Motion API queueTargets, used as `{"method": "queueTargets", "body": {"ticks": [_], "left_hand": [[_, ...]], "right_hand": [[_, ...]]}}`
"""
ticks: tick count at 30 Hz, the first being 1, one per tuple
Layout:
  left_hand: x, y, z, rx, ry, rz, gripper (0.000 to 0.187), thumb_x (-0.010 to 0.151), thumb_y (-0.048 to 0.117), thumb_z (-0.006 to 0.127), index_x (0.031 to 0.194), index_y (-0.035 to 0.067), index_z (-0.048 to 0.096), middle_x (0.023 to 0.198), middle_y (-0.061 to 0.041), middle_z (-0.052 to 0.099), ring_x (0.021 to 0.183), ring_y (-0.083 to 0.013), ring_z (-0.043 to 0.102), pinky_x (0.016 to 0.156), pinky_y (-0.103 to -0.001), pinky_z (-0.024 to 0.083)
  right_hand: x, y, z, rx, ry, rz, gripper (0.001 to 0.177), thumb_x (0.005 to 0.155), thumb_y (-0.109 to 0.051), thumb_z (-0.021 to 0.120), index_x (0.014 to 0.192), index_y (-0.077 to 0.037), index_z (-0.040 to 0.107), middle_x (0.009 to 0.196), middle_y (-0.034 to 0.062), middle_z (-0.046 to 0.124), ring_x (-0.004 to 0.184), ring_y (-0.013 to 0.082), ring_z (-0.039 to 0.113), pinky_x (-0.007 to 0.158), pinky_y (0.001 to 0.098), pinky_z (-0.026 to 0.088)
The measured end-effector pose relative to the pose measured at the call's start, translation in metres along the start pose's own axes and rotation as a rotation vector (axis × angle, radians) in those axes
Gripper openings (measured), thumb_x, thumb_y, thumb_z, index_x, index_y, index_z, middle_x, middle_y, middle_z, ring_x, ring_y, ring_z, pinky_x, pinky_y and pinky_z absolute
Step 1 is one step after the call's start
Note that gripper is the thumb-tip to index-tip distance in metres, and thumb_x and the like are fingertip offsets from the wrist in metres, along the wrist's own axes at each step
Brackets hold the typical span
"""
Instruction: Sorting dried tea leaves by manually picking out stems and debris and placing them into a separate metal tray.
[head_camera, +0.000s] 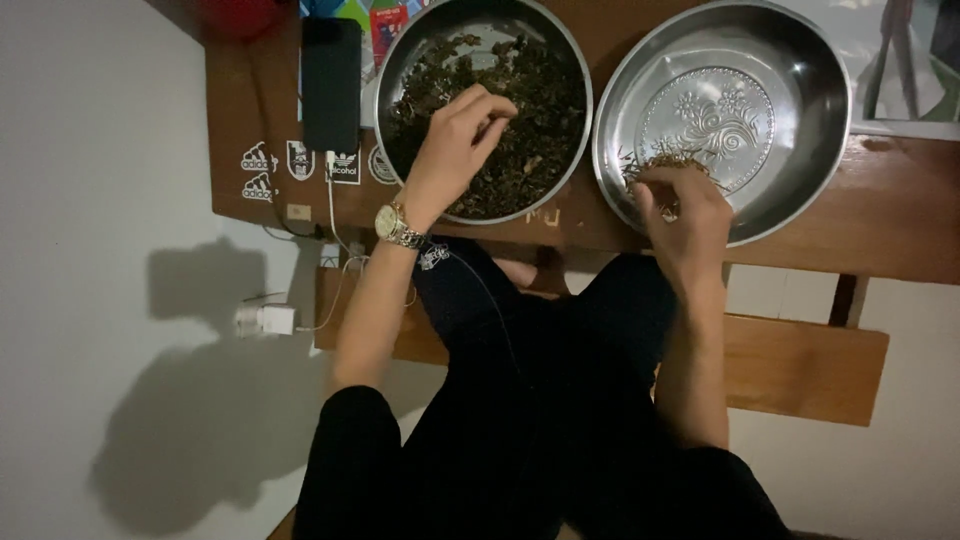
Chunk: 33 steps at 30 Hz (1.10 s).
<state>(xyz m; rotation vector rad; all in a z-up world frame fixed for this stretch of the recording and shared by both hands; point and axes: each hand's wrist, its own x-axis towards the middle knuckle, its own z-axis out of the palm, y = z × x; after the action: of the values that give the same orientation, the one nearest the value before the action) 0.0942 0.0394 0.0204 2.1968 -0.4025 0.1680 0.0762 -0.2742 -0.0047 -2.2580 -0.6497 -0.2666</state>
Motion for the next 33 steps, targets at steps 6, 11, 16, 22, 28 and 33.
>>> {"method": "queueTargets", "body": {"ticks": [6,11,16,22,28,33], "left_hand": [[-0.013,-0.001,0.013,-0.024,0.052,-0.023,0.009,0.106,0.007,0.058,0.109,0.005,0.066,0.104,-0.007,0.063,0.078,-0.0187,0.058,0.075,-0.032,0.046],[-0.031,0.018,0.033,-0.096,0.159,0.042,0.010,0.102,0.001,0.065,0.106,0.009,0.067,0.097,-0.006,0.067,0.096,-0.0272,0.071,0.076,-0.035,0.061],[-0.053,0.039,0.044,-0.068,0.229,0.044,0.009,0.104,0.001,0.060,0.107,0.008,0.064,0.096,-0.005,0.064,0.092,-0.0225,0.070,0.079,-0.031,0.061],[-0.073,0.051,0.037,-0.019,0.311,0.007,0.008,0.106,0.001,0.057,0.105,0.007,0.062,0.095,-0.004,0.062,0.088,-0.0199,0.070,0.078,-0.029,0.061],[-0.085,0.048,0.038,0.064,0.371,0.005,0.008,0.105,-0.001,0.056,0.106,0.007,0.059,0.096,-0.005,0.060,0.085,-0.0192,0.067,0.075,-0.028,0.059],[-0.100,0.019,0.023,-0.224,0.168,0.098,0.012,0.104,-0.003,0.055,0.097,0.002,0.064,0.099,-0.006,0.063,0.101,-0.0119,0.066,0.085,-0.030,0.057]], "right_hand": [[-0.002,0.002,0.014,0.007,0.005,0.002,0.007,0.104,-0.003,0.077,0.110,0.000,0.073,0.101,0.0144,0.073,0.089,0.0272,0.066,0.078,0.0383,0.051],[0.005,-0.005,0.036,0.049,-0.036,-0.015,0.012,0.103,-0.021,0.076,0.111,-0.012,0.075,0.087,0.0133,0.068,0.081,0.0362,0.067,0.076,0.0465,0.053],[0.026,-0.050,0.047,0.166,-0.096,-0.061,0.012,0.105,-0.021,0.071,0.111,-0.011,0.074,0.085,0.0124,0.067,0.077,0.0382,0.065,0.072,0.0477,0.052],[0.028,-0.055,0.080,0.209,-0.140,-0.115,0.011,0.105,-0.021,0.071,0.110,-0.012,0.073,0.082,0.0094,0.065,0.070,0.0332,0.062,0.066,0.0443,0.051],[0.033,-0.074,0.080,0.259,-0.175,-0.140,0.009,0.106,-0.015,0.070,0.105,-0.006,0.073,0.081,0.0136,0.066,0.068,0.0352,0.062,0.062,0.0424,0.050],[0.034,-0.082,0.081,0.273,-0.230,-0.167,0.010,0.108,-0.010,0.068,0.106,0.000,0.071,0.084,0.0206,0.066,0.071,0.0416,0.062,0.062,0.0469,0.050]]}}
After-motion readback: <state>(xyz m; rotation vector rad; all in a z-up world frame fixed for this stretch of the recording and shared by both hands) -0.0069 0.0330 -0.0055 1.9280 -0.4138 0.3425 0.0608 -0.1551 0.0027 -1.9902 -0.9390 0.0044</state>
